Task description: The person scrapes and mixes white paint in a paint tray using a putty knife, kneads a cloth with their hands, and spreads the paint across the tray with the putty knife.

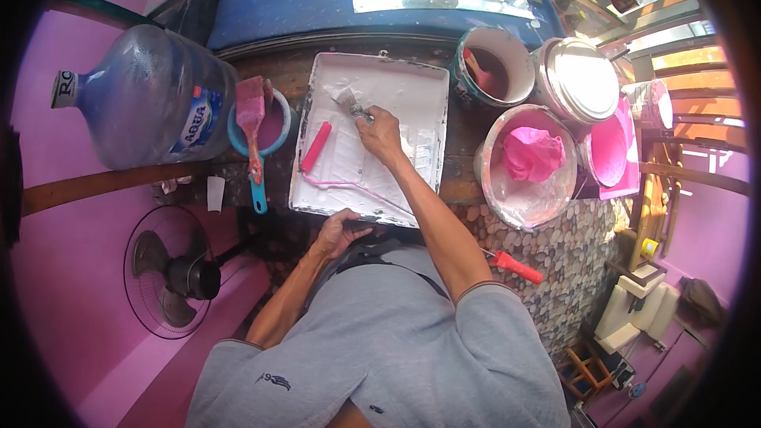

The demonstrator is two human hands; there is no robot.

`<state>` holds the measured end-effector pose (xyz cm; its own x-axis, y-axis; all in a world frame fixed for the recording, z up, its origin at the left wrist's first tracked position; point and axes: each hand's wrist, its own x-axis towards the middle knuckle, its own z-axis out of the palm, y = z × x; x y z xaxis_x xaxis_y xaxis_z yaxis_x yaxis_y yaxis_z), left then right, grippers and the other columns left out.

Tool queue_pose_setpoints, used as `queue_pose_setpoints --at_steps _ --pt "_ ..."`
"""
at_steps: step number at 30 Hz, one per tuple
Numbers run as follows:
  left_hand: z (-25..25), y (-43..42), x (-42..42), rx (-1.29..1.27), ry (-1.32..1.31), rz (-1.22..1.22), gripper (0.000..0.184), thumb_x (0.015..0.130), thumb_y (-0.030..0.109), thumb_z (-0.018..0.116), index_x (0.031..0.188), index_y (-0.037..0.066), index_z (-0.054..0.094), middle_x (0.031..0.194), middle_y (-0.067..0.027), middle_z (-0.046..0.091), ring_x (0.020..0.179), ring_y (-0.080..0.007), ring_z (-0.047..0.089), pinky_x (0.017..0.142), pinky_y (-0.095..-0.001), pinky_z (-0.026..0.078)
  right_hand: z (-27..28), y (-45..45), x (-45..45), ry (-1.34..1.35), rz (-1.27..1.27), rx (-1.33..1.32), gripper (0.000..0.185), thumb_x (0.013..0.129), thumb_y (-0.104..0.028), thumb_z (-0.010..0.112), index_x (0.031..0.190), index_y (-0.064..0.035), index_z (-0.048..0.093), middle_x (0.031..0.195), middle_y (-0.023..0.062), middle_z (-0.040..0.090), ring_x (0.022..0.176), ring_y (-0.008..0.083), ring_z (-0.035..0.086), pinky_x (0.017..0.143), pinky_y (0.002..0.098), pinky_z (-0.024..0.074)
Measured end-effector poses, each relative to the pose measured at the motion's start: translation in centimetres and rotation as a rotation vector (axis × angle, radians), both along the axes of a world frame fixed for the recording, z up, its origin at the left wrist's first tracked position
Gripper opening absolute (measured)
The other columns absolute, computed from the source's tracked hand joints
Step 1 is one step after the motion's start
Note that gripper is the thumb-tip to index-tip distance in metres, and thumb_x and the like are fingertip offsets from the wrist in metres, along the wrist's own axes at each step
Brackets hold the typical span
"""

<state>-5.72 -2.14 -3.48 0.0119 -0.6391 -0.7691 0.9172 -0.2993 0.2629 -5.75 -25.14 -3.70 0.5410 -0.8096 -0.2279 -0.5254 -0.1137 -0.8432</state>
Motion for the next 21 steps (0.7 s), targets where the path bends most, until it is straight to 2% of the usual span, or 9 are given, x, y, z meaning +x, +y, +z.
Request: queue_pose_setpoints --at_steps 2,4,6,9,12,13,15,18,21 --pt "0.2 -0.1 0.0 0.009 -0.003 -0.011 0.013 0.087 0.012 0.052 0.094 0.002 0.056 0.104 -0.0158 0.065 0.098 -0.0247 0.063 0.091 -0.0383 0.050 0.0 0.0 0.0 -0.002 0.022 0.043 0.033 0.079 -0.023 0.059 0.100 0.0013 0.066 0.088 0.0257 0.065 0.084 0.0386 0.064 0.078 0.0409 0.0492" --pt "0.2 -0.1 0.1 0.020 -0.009 -0.020 0.012 0.088 0.012 0.051 0.093 0.002 0.056 0.104 -0.0158 0.065 0.098 -0.0248 0.063 0.091 -0.0383 0.050 -0.1 0.1 -0.1 -0.031 -0.033 -0.064 0.034 0.078 -0.024 0.060 0.100 0.0014 0.067 0.089 0.0258 0.065 0.084 0.0388 0.064 0.078 0.0406 0.0493" --pt "0.2 -0.2 -0.1 0.021 -0.023 0.001 0.024 0.087 0.014 0.051 0.100 -0.005 0.058 0.103 -0.0201 0.066 0.095 -0.0294 0.066 0.089 -0.0362 0.051 0.0 0.4 -0.1 -0.011 -0.013 -0.022 0.034 0.078 -0.024 0.060 0.100 0.0013 0.067 0.089 0.0256 0.065 0.084 0.0388 0.064 0.078 0.0408 0.0492" --pt "0.1 -0.1 -0.1 0.007 -0.028 0.005 0.023 0.087 0.014 0.051 0.100 -0.005 0.058 0.103 -0.0198 0.066 0.095 -0.0291 0.066 0.089 -0.0368 0.051 1.1 0.1 -1.2 0.007 0.031 0.035 0.032 0.080 -0.023 0.059 0.099 0.0010 0.066 0.088 0.0256 0.065 0.084 0.0390 0.064 0.077 0.0419 0.0490" --pt "-0.6 0.2 -0.2 -0.006 -0.030 0.022 0.022 0.088 0.013 0.051 0.099 -0.004 0.058 0.104 -0.0193 0.066 0.096 -0.0283 0.065 0.089 -0.0377 0.051 2.7 0.0 -3.8 -0.031 0.008 -0.062 0.030 0.081 -0.021 0.058 0.101 0.0010 0.065 0.086 0.0258 0.065 0.084 0.0398 0.064 0.077 0.0432 0.0489" --pt "-0.4 0.1 -0.1 -0.008 -0.030 0.022 0.022 0.088 0.013 0.051 0.099 -0.004 0.058 0.104 -0.0193 0.066 0.096 -0.0283 0.065 0.089 -0.0377 0.051 3.5 -0.1 -4.8 0.030 -0.043 -0.088 0.030 0.082 -0.021 0.057 0.102 0.0007 0.064 0.086 0.0260 0.065 0.083 0.0403 0.064 0.076 0.0439 0.0491" --pt "-0.1 0.0 0.0 0.016 -0.007 0.006 0.009 0.089 0.010 0.050 0.090 0.003 0.055 0.102 -0.0171 0.064 0.098 -0.0262 0.063 0.092 -0.0415 0.050 3.4 -0.3 -6.9 0.118 -0.104 -0.221 0.031 0.083 -0.020 0.057 0.106 0.0006 0.061 0.085 0.0261 0.065 0.081 0.0417 0.064 0.075 0.0457 0.0494" --pt "-0.9 0.1 -0.1 0.009 0.017 0.036 0.020 0.087 0.012 0.053 0.098 -0.003 0.058 0.101 -0.0177 0.066 0.096 -0.0272 0.065 0.089 -0.0385 0.052 2.6 -0.5 -9.2 0.198 -0.138 -0.304 0.032 0.083 -0.020 0.057 0.107 0.0012 0.060 0.085 0.0267 0.065 0.082 0.0422 0.064 0.075 0.0462 0.0496" --pt "-1.0 0.2 -0.1 -0.003 0.021 0.044 0.019 0.086 0.012 0.053 0.097 -0.002 0.059 0.100 -0.0169 0.066 0.094 -0.0269 0.065 0.088 -0.0380 0.052 1.8 -0.1 -9.7 0.277 -0.152 -0.332 0.034 0.083 -0.021 0.057 0.108 0.0017 0.059 0.084 0.0274 0.065 0.083 0.0426 0.064 0.075 0.0466 0.0494"
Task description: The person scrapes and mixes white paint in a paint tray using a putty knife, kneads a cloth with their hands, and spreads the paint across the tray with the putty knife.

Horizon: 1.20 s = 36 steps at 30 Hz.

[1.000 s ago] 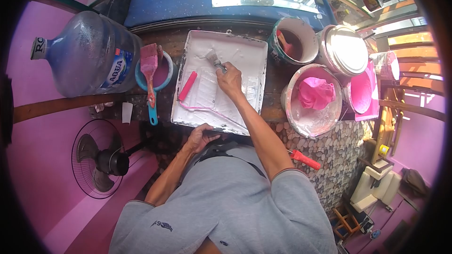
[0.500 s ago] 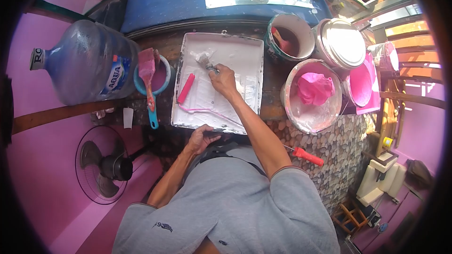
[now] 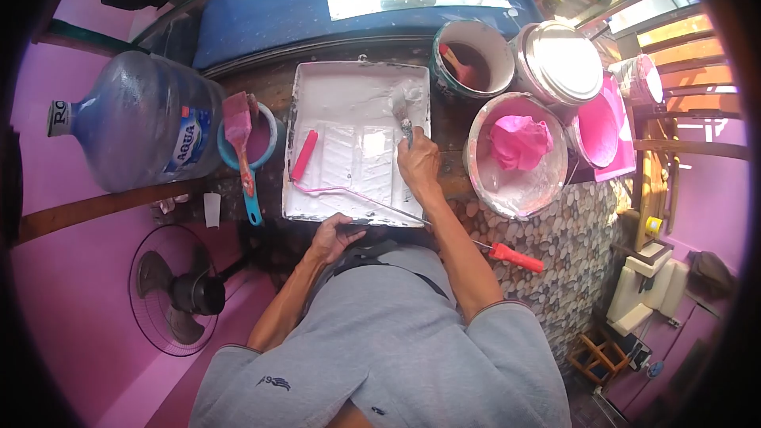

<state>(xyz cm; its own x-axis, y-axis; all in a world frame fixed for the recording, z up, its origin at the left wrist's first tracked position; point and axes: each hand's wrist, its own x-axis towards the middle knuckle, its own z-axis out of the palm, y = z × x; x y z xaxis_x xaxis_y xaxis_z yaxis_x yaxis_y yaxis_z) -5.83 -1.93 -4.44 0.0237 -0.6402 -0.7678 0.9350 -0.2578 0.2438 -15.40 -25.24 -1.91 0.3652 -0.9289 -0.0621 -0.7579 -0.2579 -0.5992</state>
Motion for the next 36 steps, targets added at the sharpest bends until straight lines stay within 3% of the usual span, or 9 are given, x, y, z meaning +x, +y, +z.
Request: queue_pose_setpoints --at_steps 3,10,12,16,18,21,28,34,36 --pt "0.1 0.0 0.0 0.005 -0.005 -0.004 0.018 0.086 0.012 0.053 0.097 -0.002 0.059 0.100 -0.0165 0.066 0.093 -0.0266 0.065 0.087 -0.0375 0.053 0.0 0.6 0.7 -0.205 -0.005 0.150 0.031 0.083 -0.019 0.058 0.105 0.0017 0.060 0.081 0.0281 0.064 0.081 0.0437 0.064 0.074 0.0475 0.0490" --pt "0.3 -0.2 0.1 0.012 -0.007 -0.031 0.016 0.085 0.012 0.052 0.094 0.001 0.058 0.099 -0.0134 0.065 0.096 -0.0230 0.063 0.088 -0.0377 0.052 -0.1 0.2 -0.1 -0.191 -0.038 -0.027 0.030 0.082 -0.019 0.058 0.104 0.0015 0.061 0.079 0.0282 0.063 0.077 0.0437 0.064 0.072 0.0466 0.0491" --pt "0.4 -0.2 0.0 0.019 -0.007 -0.021 0.017 0.084 0.013 0.053 0.095 0.001 0.058 0.099 -0.0133 0.065 0.096 -0.0232 0.063 0.087 -0.0372 0.052 0.4 0.4 -0.3 -0.144 -0.017 0.158 0.031 0.082 -0.019 0.058 0.104 0.0025 0.061 0.080 0.0283 0.063 0.078 0.0429 0.064 0.072 0.0460 0.0495" --pt "0.4 -0.1 0.0 0.022 -0.003 -0.014 0.017 0.084 0.012 0.053 0.095 0.001 0.059 0.097 -0.0125 0.066 0.094 -0.0229 0.064 0.087 -0.0368 0.052 0.9 0.0 -1.7 -0.223 0.018 0.201 0.032 0.082 -0.020 0.059 0.104 0.0034 0.061 0.084 0.0276 0.064 0.080 0.0422 0.064 0.074 0.0460 0.0496" --pt "0.2 0.0 -0.1 -0.009 -0.007 -0.006 0.020 0.084 0.015 0.054 0.098 0.001 0.059 0.098 -0.0125 0.066 0.094 -0.0228 0.064 0.088 -0.0373 0.052 0.3 0.1 -2.4 -0.116 -0.067 0.014 0.033 0.082 -0.022 0.060 0.103 0.0042 0.061 0.087 0.0265 0.065 0.083 0.0409 0.065 0.077 0.0452 0.0493" --pt "0.2 0.2 -0.3 -0.004 0.004 0.021 0.026 0.085 0.020 0.054 0.103 0.002 0.058 0.101 -0.0130 0.067 0.095 -0.0230 0.065 0.090 -0.0385 0.051 0.9 0.4 -3.3 0.080 -0.074 0.067 0.033 0.082 -0.023 0.062 0.102 0.0031 0.059 0.090 0.0253 0.065 0.086 0.0409 0.063 0.079 0.0461 0.0477" --pt "0.6 0.2 -0.4 -0.014 0.004 0.050 0.034 0.086 0.025 0.052 0.110 0.001 0.056 0.105 -0.0142 0.066 0.095 -0.0246 0.065 0.092 -0.0399 0.049 -1.0 1.2 -4.3 0.133 -0.112 -0.088 0.035 0.079 -0.027 0.065 0.100 -0.0004 0.056 0.091 0.0227 0.062 0.087 0.0403 0.060 0.078 0.0488 0.0452" --pt "0.6 0.3 -0.4 -0.030 -0.010 0.049 0.035 0.086 0.025 0.052 0.111 0.001 0.055 0.106 -0.0153 0.065 0.095 -0.0258 0.065 0.091 -0.0403 0.050 -1.3 0.2 -4.7 -0.022 -0.280 0.269 0.041 0.075 -0.027 0.069 0.100 0.0031 0.057 0.095 0.0219 0.065 0.089 0.0342 0.063 0.080 0.0429 0.0472" --pt "0.6 0.2 -0.4 -0.019 -0.021 0.044 0.035 0.086 0.025 0.052 0.111 0.001 0.055 0.106 -0.0159 0.065 0.094 -0.0266 0.065 0.091 -0.0409 0.050 -3.6 -0.8 -5.3 -0.310 -0.312 0.674 0.038 0.075 -0.024 0.070 0.099 0.0041 0.061 0.096 0.0169 0.066 0.089 0.0261 0.063 0.078 0.0362 0.0481"
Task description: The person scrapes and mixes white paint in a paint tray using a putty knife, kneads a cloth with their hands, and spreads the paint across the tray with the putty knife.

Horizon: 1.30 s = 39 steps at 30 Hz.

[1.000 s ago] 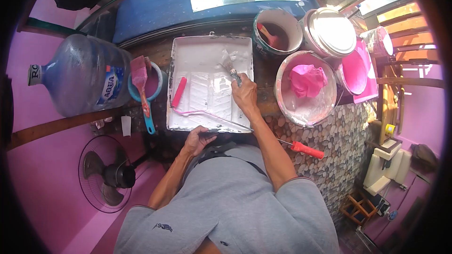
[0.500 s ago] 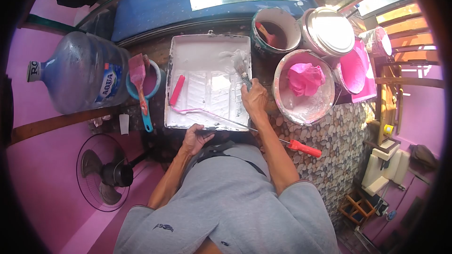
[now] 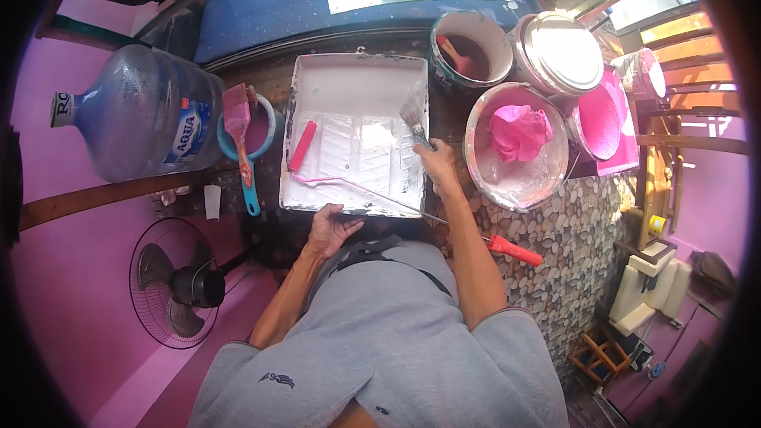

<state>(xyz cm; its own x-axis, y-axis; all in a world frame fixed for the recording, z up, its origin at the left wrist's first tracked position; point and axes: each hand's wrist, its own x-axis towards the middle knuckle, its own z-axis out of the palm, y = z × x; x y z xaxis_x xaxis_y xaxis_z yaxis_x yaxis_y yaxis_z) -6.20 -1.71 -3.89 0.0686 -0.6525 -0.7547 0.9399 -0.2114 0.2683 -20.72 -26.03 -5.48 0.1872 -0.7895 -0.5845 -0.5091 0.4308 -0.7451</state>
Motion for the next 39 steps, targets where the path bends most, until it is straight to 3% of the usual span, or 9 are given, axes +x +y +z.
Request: queue_pose_setpoints --at_steps 7,10,12,13,19,22,28,33,39 --pt "0.9 -0.2 0.2 0.000 -0.036 -0.045 0.045 0.086 0.030 0.053 0.120 0.000 0.049 0.116 -0.0187 0.061 0.100 -0.0306 0.063 0.094 -0.0434 0.047 0.7 -0.7 -0.4 -0.358 -0.088 0.477 0.029 0.073 -0.019 0.071 0.091 0.0032 0.064 0.088 0.0091 0.063 0.082 0.0175 0.059 0.073 0.0309 0.0469" --pt "1.9 0.7 0.6 0.038 -0.008 0.016 0.058 0.088 0.046 0.055 0.126 0.003 0.047 0.119 -0.0169 0.060 0.100 -0.0319 0.063 0.097 -0.0461 0.042 -0.4 -0.9 -0.4 -0.342 -0.065 0.443 0.028 0.072 -0.018 0.072 0.088 0.0035 0.063 0.083 0.0075 0.060 0.076 0.0175 0.057 0.069 0.0320 0.0464" --pt "1.4 2.4 1.3 0.395 -0.330 0.122 0.074 0.086 0.061 0.051 0.133 0.005 0.041 0.126 -0.0173 0.056 0.103 -0.0342 0.062 0.101 -0.0459 0.036 -0.9 -1.0 -0.4 -0.335 -0.054 0.429 0.028 0.070 -0.017 0.072 0.086 0.0033 0.062 0.080 0.0070 0.059 0.072 0.0173 0.056 0.066 0.0325 0.0457" --pt "1.8 3.0 1.4 0.414 -0.418 0.030 0.105 0.073 0.080 0.048 0.143 0.003 0.029 0.139 -0.0212 0.041 0.126 -0.0352 0.042 0.104 -0.0539 0.029 -1.2 -1.0 -0.4 -0.337 -0.054 0.430 0.028 0.070 -0.017 0.072 0.086 0.0033 0.062 0.080 0.0070 0.059 0.072 0.0173 0.056 0.066 0.0325 0.0457" --pt "1.1 4.6 6.8 0.543 -0.759 -0.116 0.099 0.074 0.074 0.054 0.137 -0.001 0.041 0.133 -0.0191 0.045 0.115 -0.0323 0.047 0.097 -0.0466 0.034 -2.0 -1.1 -0.4 -0.273 -0.038 0.386 0.032 0.068 -0.019 0.071 0.087 0.0053 0.061 0.080 0.0085 0.059 0.070 0.0175 0.055 0.063 0.0331 0.0456" --pt "0.6 3.2 9.8 0.493 -1.114 -0.275 0.073 0.080 0.053 0.065 0.120 -0.007 0.056 0.111 -0.0135 0.060 0.101 -0.0223 0.056 0.089 -0.0287 0.040 -2.0 -1.1 -0.3 -0.245 -0.031 0.392 0.034 0.068 -0.020 0.070 0.088 0.0067 0.061 0.081 0.0091 0.059 0.071 0.0177 0.056 0.062 0.0328 0.0458" --pt "0.6 -0.6 12.1 0.146 -0.777 -0.216 0.059 0.082 0.042 0.066 0.120 -0.002 0.057 0.107 -0.0106 0.062 0.097 -0.0170 0.058 0.087 -0.0289 0.042 -0.5 -0.5 0.3 -0.291 -0.005 0.281 0.032 0.071 -0.016 0.066 0.099 0.0006 0.064 0.083 0.0066 0.060 0.071 0.0151 0.055 0.063 0.0321 0.0461" --pt "-0.1 -1.7 13.0 0.159 -0.743 -0.375 0.055 0.080 0.042 0.068 0.116 0.001 0.060 0.102 -0.0070 0.062 0.097 -0.0166 0.058 0.088 -0.0303 0.042 1.6 0.7 1.1 -0.208 -0.029 0.187 0.034 0.072 -0.015 0.063 0.102 0.0009 0.064 0.084 0.0057 0.063 0.076 0.0144 0.056 0.071 0.0318 0.0472" --pt "1.4 -2.6 11.5 0.276 -1.217 -0.478 0.064 0.075 0.049 0.076 0.109 -0.004 0.063 0.094 -0.0103 0.066 0.084 -0.0162 0.058 0.076 -0.0322 0.047 0.4 1.6 1.3 -0.173 -0.076 -0.021 0.031 0.071 -0.016 0.062 0.097 0.0002 0.064 0.082 0.0096 0.064 0.073 0.0178 0.057 0.069 0.0326 0.0468"
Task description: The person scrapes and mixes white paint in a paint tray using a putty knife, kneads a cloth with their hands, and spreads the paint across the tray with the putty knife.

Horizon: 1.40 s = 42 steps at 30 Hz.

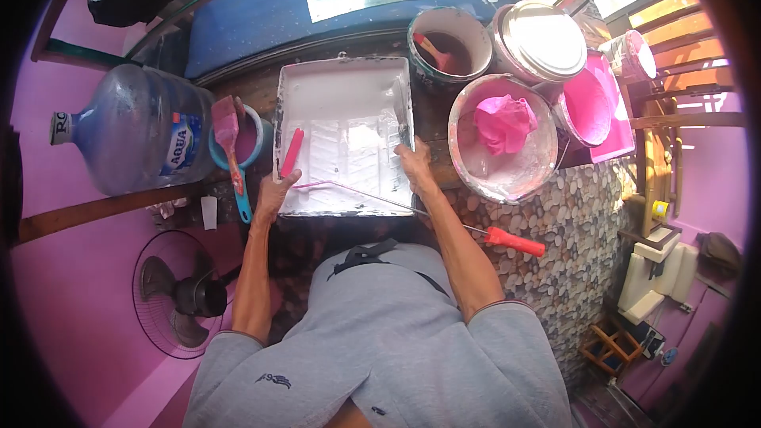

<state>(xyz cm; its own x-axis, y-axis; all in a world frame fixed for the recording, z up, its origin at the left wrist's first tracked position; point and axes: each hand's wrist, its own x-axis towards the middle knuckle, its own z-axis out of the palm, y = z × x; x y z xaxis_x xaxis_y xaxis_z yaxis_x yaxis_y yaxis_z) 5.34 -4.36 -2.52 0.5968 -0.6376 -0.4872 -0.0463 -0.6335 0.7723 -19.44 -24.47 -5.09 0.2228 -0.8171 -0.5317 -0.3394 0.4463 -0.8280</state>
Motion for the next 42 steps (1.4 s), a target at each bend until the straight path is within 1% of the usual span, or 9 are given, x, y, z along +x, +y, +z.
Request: queue_pose_setpoints --at_steps 9,23,29,33,35,37,38,40,42 --pt "0.8 0.9 -2.4 0.012 0.020 0.030 0.051 0.077 0.036 0.078 0.106 -0.004 0.064 0.092 -0.0083 0.066 0.081 -0.0138 0.058 0.075 -0.0297 0.047 1.2 -0.3 -0.9 0.105 0.065 -0.096 0.027 0.072 -0.015 0.060 0.093 0.0008 0.063 0.074 0.0092 0.062 0.068 0.0170 0.054 0.066 0.0331 0.0453" --pt "4.8 2.6 -4.6 -0.083 0.042 0.104 0.046 0.078 0.032 0.077 0.104 -0.003 0.064 0.090 -0.0063 0.066 0.078 -0.0136 0.058 0.073 -0.0287 0.047 5.1 0.4 -1.4 0.033 0.127 -0.076 0.025 0.074 -0.012 0.057 0.094 0.0016 0.062 0.075 0.0077 0.060 0.070 0.0153 0.054 0.066 0.0322 0.0452" --pt "5.5 3.4 -4.9 -0.081 0.077 0.086 0.050 0.081 0.028 0.075 0.115 -0.005 0.059 0.101 -0.0079 0.064 0.089 -0.0148 0.058 0.082 -0.0293 0.045 6.3 0.8 -1.8 0.082 0.129 -0.071 0.021 0.073 -0.014 0.057 0.087 0.0009 0.061 0.069 0.0112 0.059 0.067 0.0178 0.055 0.065 0.0347 0.0456" --pt "6.5 3.7 -5.2 -0.108 0.077 0.106 0.048 0.080 0.029 0.075 0.112 -0.004 0.060 0.098 -0.0063 0.063 0.087 -0.0142 0.057 0.080 -0.0289 0.045 7.9 0.9 -1.8 0.136 0.147 -0.074 0.020 0.072 -0.016 0.057 0.084 -0.0004 0.062 0.071 0.0148 0.061 0.067 0.0234 0.058 0.067 0.0371 0.0470" --pt "7.1 4.0 -5.2 -0.113 0.076 0.111 0.048 0.080 0.029 0.076 0.112 -0.004 0.060 0.097 -0.0057 0.063 0.086 -0.0140 0.057 0.079 -0.0288 0.045 8.7 1.0 -1.9 0.137 0.153 -0.079 0.022 0.072 -0.017 0.058 0.085 -0.0003 0.062 0.074 0.0169 0.064 0.070 0.0262 0.061 0.070 0.0383 0.0479" --pt "7.7 4.3 -5.0 0.010 0.098 0.114 0.049 0.080 0.031 0.076 0.111 -0.004 0.060 0.096 -0.0050 0.063 0.085 -0.0135 0.056 0.078 -0.0290 0.045 9.2 1.1 -2.1 0.137 0.189 -0.093 0.033 0.072 -0.021 0.059 0.097 0.0000 0.063 0.079 0.0157 0.064 0.074 0.0214 0.058 0.072 0.0345 0.0473" --pt "7.7 4.6 -4.8 0.037 0.100 0.102 0.051 0.080 0.033 0.076 0.113 -0.003 0.060 0.097 -0.0050 0.062 0.085 -0.0137 0.056 0.077 -0.0293 0.045 9.3 1.2 -2.1 0.138 0.182 -0.095 0.033 0.072 -0.021 0.059 0.097 0.0000 0.063 0.079 0.0157 0.064 0.074 0.0214 0.058 0.072 0.0345 0.0473" --pt "8.5 4.4 -5.4 -0.020 0.083 0.108 0.052 0.080 0.033 0.076 0.114 -0.003 0.059 0.098 -0.0050 0.062 0.086 -0.0138 0.056 0.077 -0.0294 0.045 9.4 1.3 -2.1 0.125 0.161 -0.100 0.026 0.073 -0.019 0.059 0.091 -0.0005 0.064 0.081 0.0212 0.065 0.077 0.0302 0.064 0.075 0.0392 0.0483" --pt "9.8 4.1 -5.9 -0.058 0.063 0.115 0.053 0.080 0.033 0.075 0.117 -0.002 0.058 0.100 -0.0054 0.062 0.087 -0.0143 0.056 0.078 -0.0295 0.045 9.2 1.4 -2.3 0.123 0.151 -0.120 0.027 0.073 -0.019 0.059 0.092 -0.0005 0.064 0.082 0.0216 0.065 0.079 0.0307 0.064 0.076 0.0392 0.0482"
